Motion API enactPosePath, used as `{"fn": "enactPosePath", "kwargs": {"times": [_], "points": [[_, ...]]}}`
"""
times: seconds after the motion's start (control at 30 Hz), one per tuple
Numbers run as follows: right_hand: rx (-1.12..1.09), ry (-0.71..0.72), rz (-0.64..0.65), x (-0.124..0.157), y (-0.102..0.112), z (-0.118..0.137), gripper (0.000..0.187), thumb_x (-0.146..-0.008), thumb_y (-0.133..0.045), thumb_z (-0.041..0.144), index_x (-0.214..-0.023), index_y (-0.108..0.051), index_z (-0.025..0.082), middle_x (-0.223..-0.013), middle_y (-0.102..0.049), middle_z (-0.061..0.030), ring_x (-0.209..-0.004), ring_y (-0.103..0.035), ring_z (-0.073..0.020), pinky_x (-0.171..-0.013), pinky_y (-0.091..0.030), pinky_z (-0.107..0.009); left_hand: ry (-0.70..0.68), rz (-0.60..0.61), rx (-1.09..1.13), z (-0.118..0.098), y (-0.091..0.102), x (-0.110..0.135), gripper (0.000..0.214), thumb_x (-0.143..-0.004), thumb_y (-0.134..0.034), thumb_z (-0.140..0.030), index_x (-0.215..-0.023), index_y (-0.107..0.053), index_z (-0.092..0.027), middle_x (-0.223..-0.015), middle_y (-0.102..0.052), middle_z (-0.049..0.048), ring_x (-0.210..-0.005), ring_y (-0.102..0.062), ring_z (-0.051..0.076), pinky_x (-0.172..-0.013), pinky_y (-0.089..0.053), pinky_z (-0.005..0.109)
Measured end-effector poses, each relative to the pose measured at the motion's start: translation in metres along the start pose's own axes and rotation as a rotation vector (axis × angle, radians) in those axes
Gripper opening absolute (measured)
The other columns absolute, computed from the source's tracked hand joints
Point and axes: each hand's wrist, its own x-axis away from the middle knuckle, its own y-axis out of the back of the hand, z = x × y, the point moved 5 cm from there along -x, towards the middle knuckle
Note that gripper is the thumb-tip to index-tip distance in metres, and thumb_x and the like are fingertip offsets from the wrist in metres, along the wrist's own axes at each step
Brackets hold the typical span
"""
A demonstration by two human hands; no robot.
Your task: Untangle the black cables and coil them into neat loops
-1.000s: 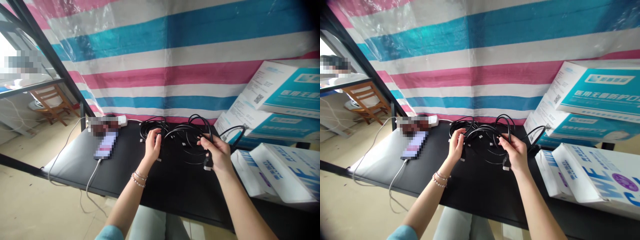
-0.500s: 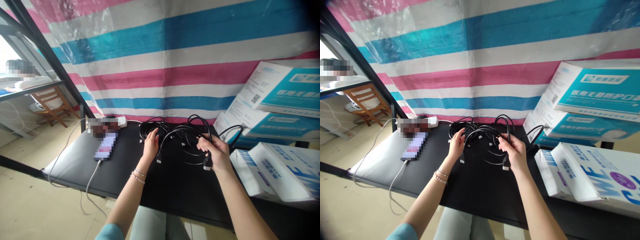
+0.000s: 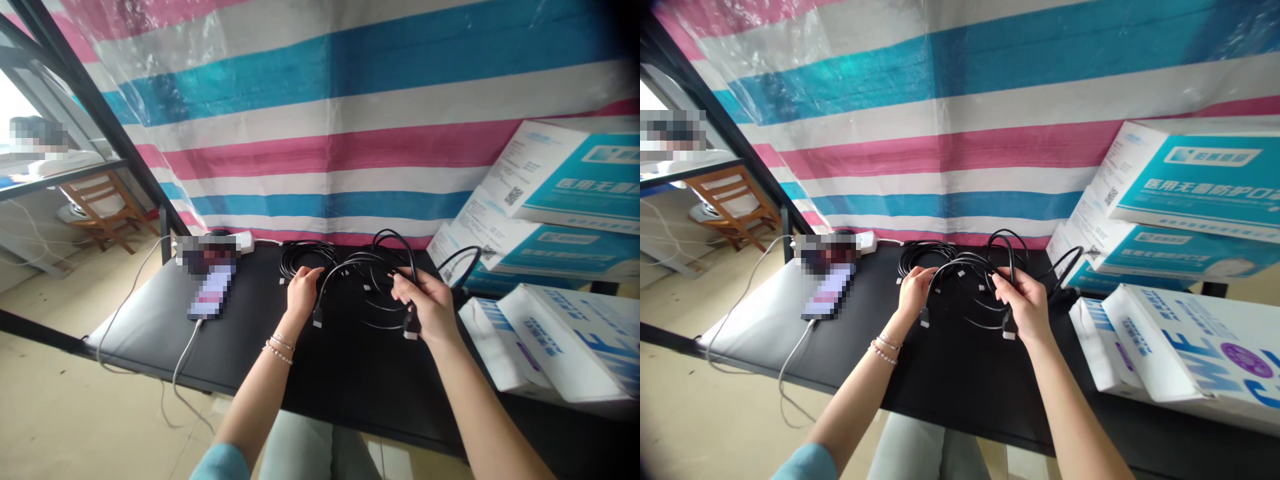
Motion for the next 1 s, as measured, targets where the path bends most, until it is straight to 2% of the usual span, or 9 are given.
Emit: {"fn": "enactPosePath", "kwargs": {"times": [0.13,0.27,0.47,0.6,0.77,1.0], "points": [[0.025,0.003,-0.007,0.000,0.000,0.000,0.021,-0.071,-0.068,0.033,-0.084,-0.064,0.017,-0.049,-0.045,0.0053,-0.045,-0.041,-0.0088,-0.048,-0.040,-0.027,0.000,0.016,-0.022,0.000,-0.001,0.001,0.035,-0.084,-0.042,-0.013,-0.102,-0.066,-0.028,-0.086,-0.059,0.0020,-0.073,-0.056,0.012,-0.065,-0.043,0.022],[0.028,-0.004,0.003,0.001,-0.001,0.000,0.021,-0.071,-0.068,0.032,-0.085,-0.064,0.017,-0.050,-0.046,0.0051,-0.046,-0.042,-0.0086,-0.048,-0.040,-0.027,-0.012,-0.036,-0.032,0.000,0.004,0.001,0.034,-0.084,-0.041,-0.012,-0.100,-0.067,-0.028,-0.088,-0.059,0.0027,-0.078,-0.056,0.013,-0.068,-0.043,0.023],[0.044,-0.007,0.006,0.001,-0.002,0.000,0.020,-0.071,-0.068,0.032,-0.084,-0.065,0.018,-0.049,-0.045,0.0056,-0.046,-0.043,-0.0084,-0.048,-0.038,-0.025,0.005,-0.119,-0.009,0.003,0.012,0.002,0.017,-0.082,-0.052,-0.029,-0.091,-0.065,-0.022,-0.087,-0.056,0.0041,-0.075,-0.053,0.014,-0.068,-0.044,0.025],[0.044,-0.014,0.010,0.002,-0.004,0.001,0.018,-0.071,-0.068,0.031,-0.084,-0.065,0.018,-0.049,-0.045,0.0057,-0.046,-0.042,-0.0081,-0.047,-0.038,-0.024,0.060,-0.141,-0.042,0.006,0.015,0.002,0.020,-0.080,-0.055,-0.038,-0.080,-0.063,-0.020,-0.084,-0.053,0.0035,-0.072,-0.052,0.013,-0.068,-0.043,0.025],[0.055,-0.023,0.013,0.002,-0.005,0.002,0.019,-0.071,-0.068,0.032,-0.083,-0.065,0.018,-0.048,-0.045,0.0057,-0.046,-0.043,-0.0089,-0.047,-0.036,-0.025,0.107,-0.191,-0.065,0.012,0.018,0.002,0.024,-0.079,-0.055,-0.042,-0.072,-0.059,-0.019,-0.081,-0.050,0.0034,-0.072,-0.050,0.014,-0.070,-0.043,0.026],[0.040,-0.020,0.011,0.002,-0.005,0.001,0.017,-0.071,-0.068,0.031,-0.083,-0.065,0.019,-0.048,-0.045,0.0060,-0.046,-0.043,-0.0081,-0.047,-0.036,-0.024,0.148,-0.214,-0.053,0.022,0.013,0.001,0.020,-0.076,-0.058,-0.037,-0.072,-0.056,-0.018,-0.081,-0.046,0.0040,-0.078,-0.050,0.016,-0.076,-0.044,0.030]]}}
